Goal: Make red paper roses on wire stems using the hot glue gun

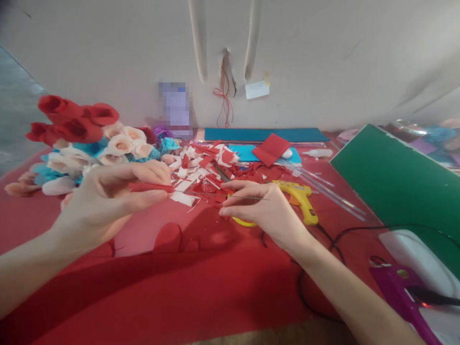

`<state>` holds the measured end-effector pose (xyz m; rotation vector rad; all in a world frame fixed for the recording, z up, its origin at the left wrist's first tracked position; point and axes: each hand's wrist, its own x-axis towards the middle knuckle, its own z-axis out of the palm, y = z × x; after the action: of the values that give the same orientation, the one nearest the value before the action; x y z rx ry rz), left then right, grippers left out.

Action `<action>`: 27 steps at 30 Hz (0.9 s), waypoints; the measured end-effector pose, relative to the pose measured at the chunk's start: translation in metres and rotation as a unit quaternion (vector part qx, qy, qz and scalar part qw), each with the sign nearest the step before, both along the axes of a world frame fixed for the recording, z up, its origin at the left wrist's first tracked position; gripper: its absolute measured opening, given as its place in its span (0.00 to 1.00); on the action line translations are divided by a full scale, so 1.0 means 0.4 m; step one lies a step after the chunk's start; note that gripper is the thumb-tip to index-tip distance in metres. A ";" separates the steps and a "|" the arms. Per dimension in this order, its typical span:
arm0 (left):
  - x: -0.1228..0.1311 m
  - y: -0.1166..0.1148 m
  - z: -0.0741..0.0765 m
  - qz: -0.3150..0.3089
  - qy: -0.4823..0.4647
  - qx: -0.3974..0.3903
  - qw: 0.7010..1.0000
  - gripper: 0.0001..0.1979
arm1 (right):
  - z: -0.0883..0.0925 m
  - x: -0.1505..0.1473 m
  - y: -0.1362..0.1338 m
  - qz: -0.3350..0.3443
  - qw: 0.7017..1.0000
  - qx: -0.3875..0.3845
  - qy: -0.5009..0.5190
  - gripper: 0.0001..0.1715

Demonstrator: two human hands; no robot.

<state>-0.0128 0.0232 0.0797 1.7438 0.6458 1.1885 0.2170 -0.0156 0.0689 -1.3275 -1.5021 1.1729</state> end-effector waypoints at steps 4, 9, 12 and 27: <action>0.001 0.002 -0.001 -0.001 0.001 0.001 1.000 0.08 | 0.002 -0.001 0.004 -0.009 1.000 0.000 0.003 0.04; 0.000 0.000 0.000 -0.003 -0.005 -0.006 1.000 0.08 | -0.007 0.005 0.011 -0.008 0.998 -0.013 0.061 0.03; 0.001 0.001 0.000 0.000 -0.009 -0.008 1.000 0.08 | -0.017 0.008 0.018 -0.012 0.995 -0.018 0.093 0.02; -0.001 0.000 0.003 0.009 -0.017 0.001 1.000 0.07 | -0.039 0.021 0.041 -0.044 0.987 -0.019 0.154 0.03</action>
<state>-0.0131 0.0233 0.0810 1.7189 0.6418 1.2282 0.2255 0.0010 0.0531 -1.1626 -1.1929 1.2891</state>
